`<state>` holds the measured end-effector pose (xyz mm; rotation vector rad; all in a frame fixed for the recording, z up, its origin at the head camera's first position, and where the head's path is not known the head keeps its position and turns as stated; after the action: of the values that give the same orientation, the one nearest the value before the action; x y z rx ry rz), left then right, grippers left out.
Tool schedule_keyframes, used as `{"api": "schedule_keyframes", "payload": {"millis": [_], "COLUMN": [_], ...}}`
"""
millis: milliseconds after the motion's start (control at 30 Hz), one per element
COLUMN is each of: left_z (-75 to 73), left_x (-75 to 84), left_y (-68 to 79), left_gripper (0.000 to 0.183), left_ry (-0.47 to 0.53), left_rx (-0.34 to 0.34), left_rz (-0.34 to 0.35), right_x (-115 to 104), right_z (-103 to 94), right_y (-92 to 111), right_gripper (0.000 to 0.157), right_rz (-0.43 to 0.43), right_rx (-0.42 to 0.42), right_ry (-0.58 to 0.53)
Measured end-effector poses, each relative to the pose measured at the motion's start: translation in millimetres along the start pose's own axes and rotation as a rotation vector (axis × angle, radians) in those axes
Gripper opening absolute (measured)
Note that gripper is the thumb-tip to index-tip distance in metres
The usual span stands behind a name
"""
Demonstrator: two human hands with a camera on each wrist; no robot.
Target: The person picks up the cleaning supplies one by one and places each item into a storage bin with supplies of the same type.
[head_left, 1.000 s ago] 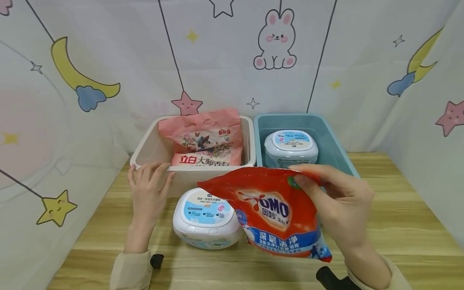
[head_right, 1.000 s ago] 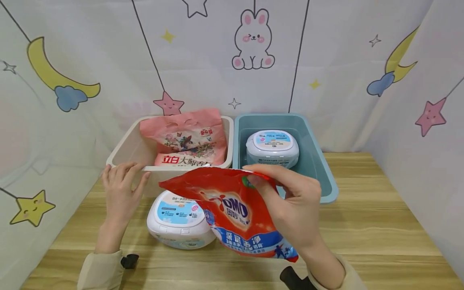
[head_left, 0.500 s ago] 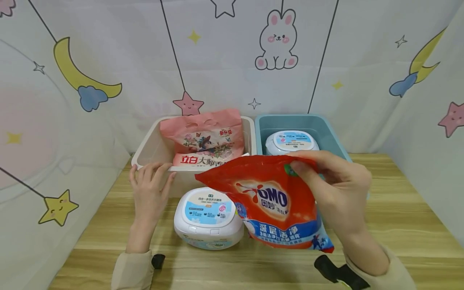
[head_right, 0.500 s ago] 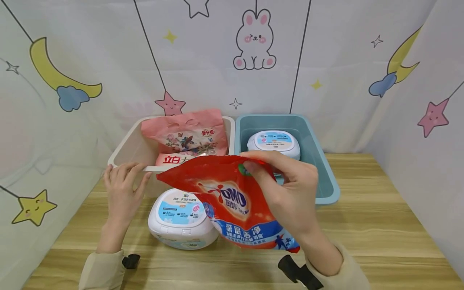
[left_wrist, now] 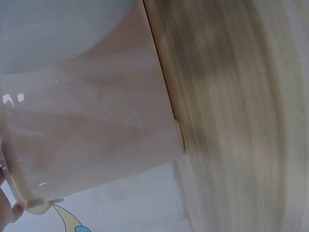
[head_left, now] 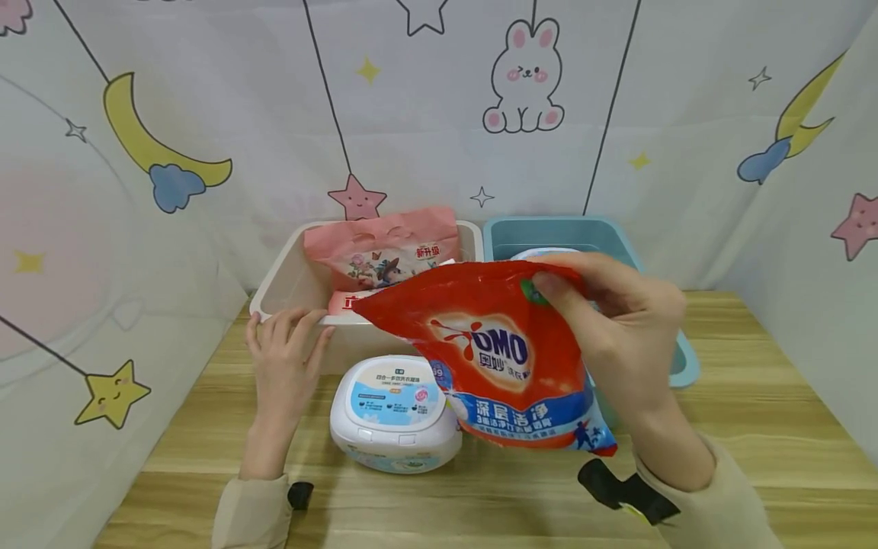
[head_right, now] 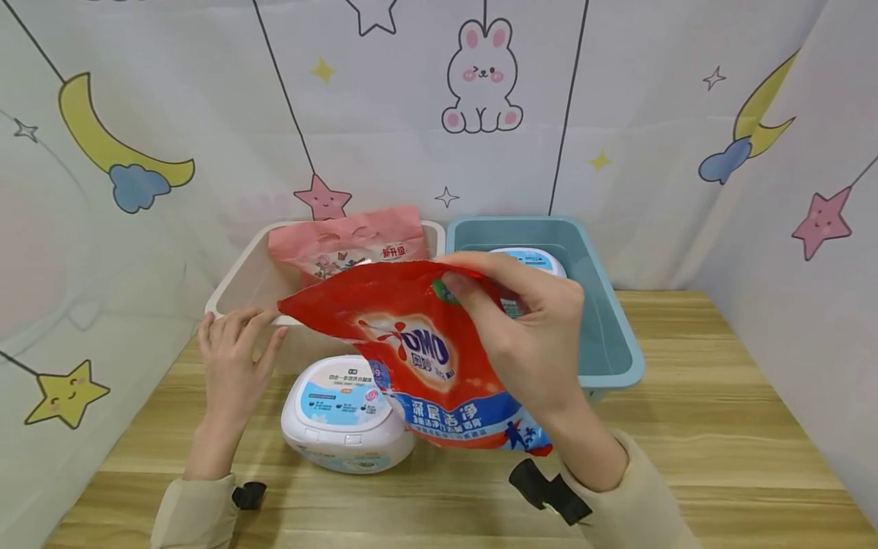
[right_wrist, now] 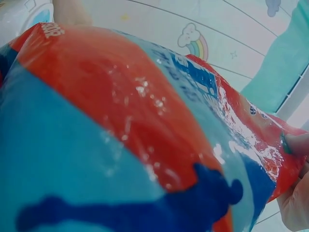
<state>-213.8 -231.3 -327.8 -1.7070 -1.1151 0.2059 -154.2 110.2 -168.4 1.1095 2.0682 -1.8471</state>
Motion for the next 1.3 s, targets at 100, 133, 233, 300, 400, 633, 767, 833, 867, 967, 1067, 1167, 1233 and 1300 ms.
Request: {"api": "schedule_keyframes", "payload": {"millis": [100,133,233,300,400,633,767,833,867,967,1067,1167,1233,1300], "left_z": [0.0,-0.1,-0.1,-0.5,-0.4,0.2,-0.1,-0.3,-0.7,-1.4,-1.6,-1.6,-1.2,-0.6], "left_x": [-0.5,-0.5,-0.5,-0.2,0.3,0.6,0.2,0.0,-0.1,-0.3,-0.7,-0.2,0.5,1.0], "left_y": [0.4,0.4,0.4,0.2,0.0,-0.2,0.0,-0.2,-0.1,-0.1,0.1,0.2,0.2,0.2], "left_gripper": [0.033,0.034,0.034,0.031,0.027,0.027,0.027,0.028,0.028,0.027,0.027,0.028,0.028,0.028], "left_ry": [0.002,0.001,-0.004,-0.001,0.008,0.005,0.007,0.004,0.005,0.002,0.003,0.014,0.022,0.023], "left_rx": [0.000,-0.001,-0.006,-0.001,0.008,-0.012,-0.019,-0.021,-0.019,-0.022,-0.017,0.005,0.020,0.023], "left_rz": [-0.001,-0.002,-0.003,-0.001,0.004,-0.008,-0.014,-0.015,-0.016,-0.020,-0.020,-0.007,0.003,0.007], "right_x": [-2,-3,-4,-4,-3,-10,-12,-13,-13,-14,-16,-16,-15,-13], "right_z": [3.6,4.8,8.7,11.8,17.1,28.3,34.5,37.6,39.2,44.6,50.1,55.5,59.2,63.5], "right_y": [-5,-7,-12,-16,-21,-34,-41,-44,-46,-51,-57,-63,-67,-71], "right_gripper": [0.017,0.017,0.017,0.017,0.016,0.016,0.017,0.018,0.018,0.020,0.020,0.020,0.020,0.020], "right_rz": [0.000,-0.002,-0.004,-0.002,-0.003,-0.058,-0.084,-0.089,-0.094,-0.105,-0.115,-0.111,-0.104,-0.089], "right_rx": [-0.001,0.002,0.010,0.015,0.021,0.011,-0.008,-0.019,-0.022,-0.027,-0.022,-0.016,-0.014,-0.017], "right_ry": [-0.001,0.003,-0.013,-0.018,-0.031,-0.034,-0.045,-0.045,-0.048,-0.053,-0.066,-0.076,-0.082,-0.085]}}
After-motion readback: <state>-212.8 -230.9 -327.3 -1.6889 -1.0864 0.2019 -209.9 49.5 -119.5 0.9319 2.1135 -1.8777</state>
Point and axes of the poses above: each hand's wrist, its own y-axis away from the middle knuckle, its own z-axis out of the palm, x = y × z, the point moved 8 cm from there along -y, towards the middle knuckle, and after that the axes turned 15 degrees about y, right-handed, at the moved point
